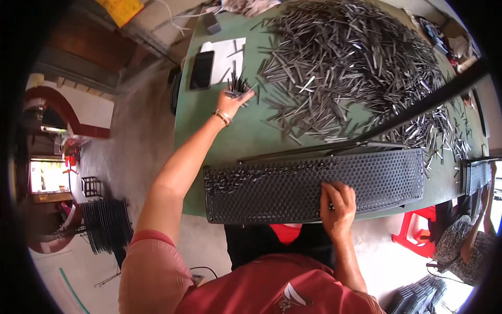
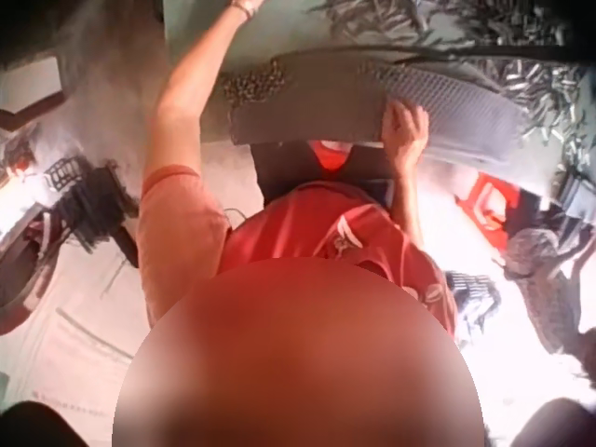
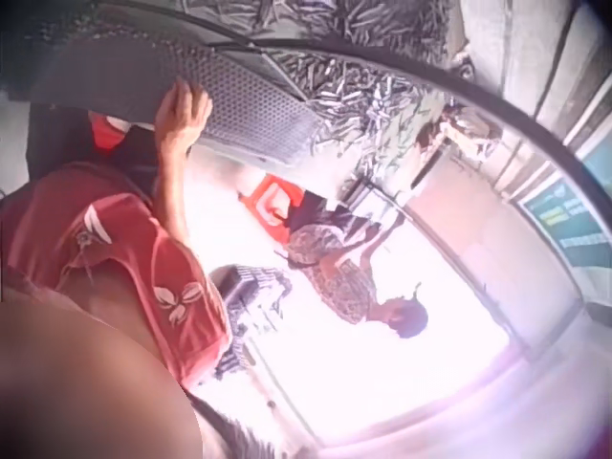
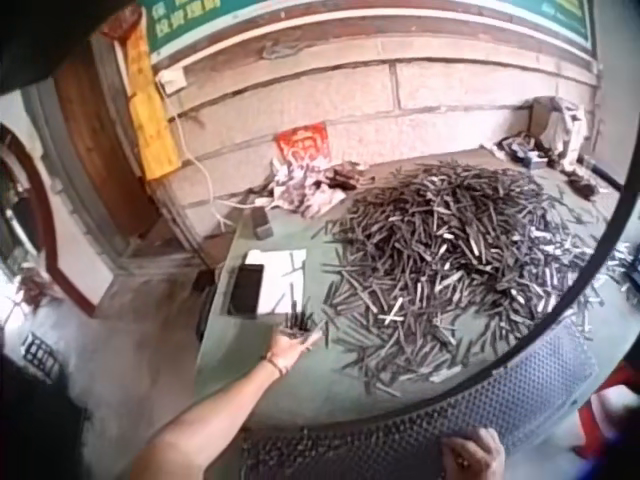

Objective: Manually inserting thin metal rods into a perforated grid plate as part of an assembly process.

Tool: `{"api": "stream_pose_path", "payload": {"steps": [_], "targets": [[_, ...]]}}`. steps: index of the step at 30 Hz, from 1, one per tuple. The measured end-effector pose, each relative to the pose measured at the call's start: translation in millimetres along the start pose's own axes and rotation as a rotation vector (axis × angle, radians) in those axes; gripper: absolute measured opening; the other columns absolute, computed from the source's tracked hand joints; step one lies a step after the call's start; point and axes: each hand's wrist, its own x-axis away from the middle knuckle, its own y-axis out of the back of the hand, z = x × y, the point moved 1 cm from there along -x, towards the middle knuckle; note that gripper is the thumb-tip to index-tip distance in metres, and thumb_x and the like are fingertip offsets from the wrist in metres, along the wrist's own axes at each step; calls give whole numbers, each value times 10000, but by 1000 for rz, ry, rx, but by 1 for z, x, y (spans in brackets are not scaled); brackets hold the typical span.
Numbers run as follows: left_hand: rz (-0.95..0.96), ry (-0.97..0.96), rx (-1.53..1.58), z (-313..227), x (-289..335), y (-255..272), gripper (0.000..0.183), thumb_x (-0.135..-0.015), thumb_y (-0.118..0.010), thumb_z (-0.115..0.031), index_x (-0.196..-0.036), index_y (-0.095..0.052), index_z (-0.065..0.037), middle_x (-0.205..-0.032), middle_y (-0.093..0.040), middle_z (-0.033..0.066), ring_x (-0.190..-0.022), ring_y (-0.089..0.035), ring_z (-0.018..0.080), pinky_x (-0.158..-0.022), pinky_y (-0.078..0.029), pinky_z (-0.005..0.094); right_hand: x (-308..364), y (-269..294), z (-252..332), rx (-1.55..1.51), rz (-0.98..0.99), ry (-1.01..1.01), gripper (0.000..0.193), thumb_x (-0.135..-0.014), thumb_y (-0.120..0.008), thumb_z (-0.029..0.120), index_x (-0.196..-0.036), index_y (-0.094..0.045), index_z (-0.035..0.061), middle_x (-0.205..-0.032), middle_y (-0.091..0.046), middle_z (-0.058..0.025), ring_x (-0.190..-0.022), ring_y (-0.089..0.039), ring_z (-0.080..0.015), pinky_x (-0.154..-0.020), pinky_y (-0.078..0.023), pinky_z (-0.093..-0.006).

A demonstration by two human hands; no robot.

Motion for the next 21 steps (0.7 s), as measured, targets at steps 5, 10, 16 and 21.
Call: {"api": "stream_pose_path", "payload": {"steps": [5,10,16,21], "targets": [[-167,16,324,4,3,-8,255,-772,-764,-265,-838,-673,-36,-711,-658,-9,-624,-557,49,-576,-465,243,4,-1,5,51,15,-3,188,-738,-647,-80,-903,-642,10,-880,-606,-119,-793,-586,-278,-705,-471,-349],[-9,-163,86,-1,22,-14,207,-821,-715,-253,-854,-651,-59,-751,-645,2,-665,-596,93,-620,-478,258,5,1,5,68,19,5,184,-737,-645,-80,-899,-638,8,-882,-606,-122,-790,-586,-276,-700,-469,-347],[94,238,899,-13,20,18,216,-856,-675,-224,-894,-615,-20,-720,-607,51,-631,-617,171,-609,-530,314,3,3,12,17,27,36,192,-732,-642,-91,-902,-637,0,-889,-612,-125,-792,-597,-269,-704,-477,-335],[273,204,961,-50,57,58,184,-888,-631,-209,-938,-576,-41,-754,-569,23,-713,-578,149,-656,-509,322,-10,21,51,-222,30,-24,185,-755,-619,-95,-928,-631,-34,-888,-628,-126,-776,-614,-202,-720,-478,-288]]}}
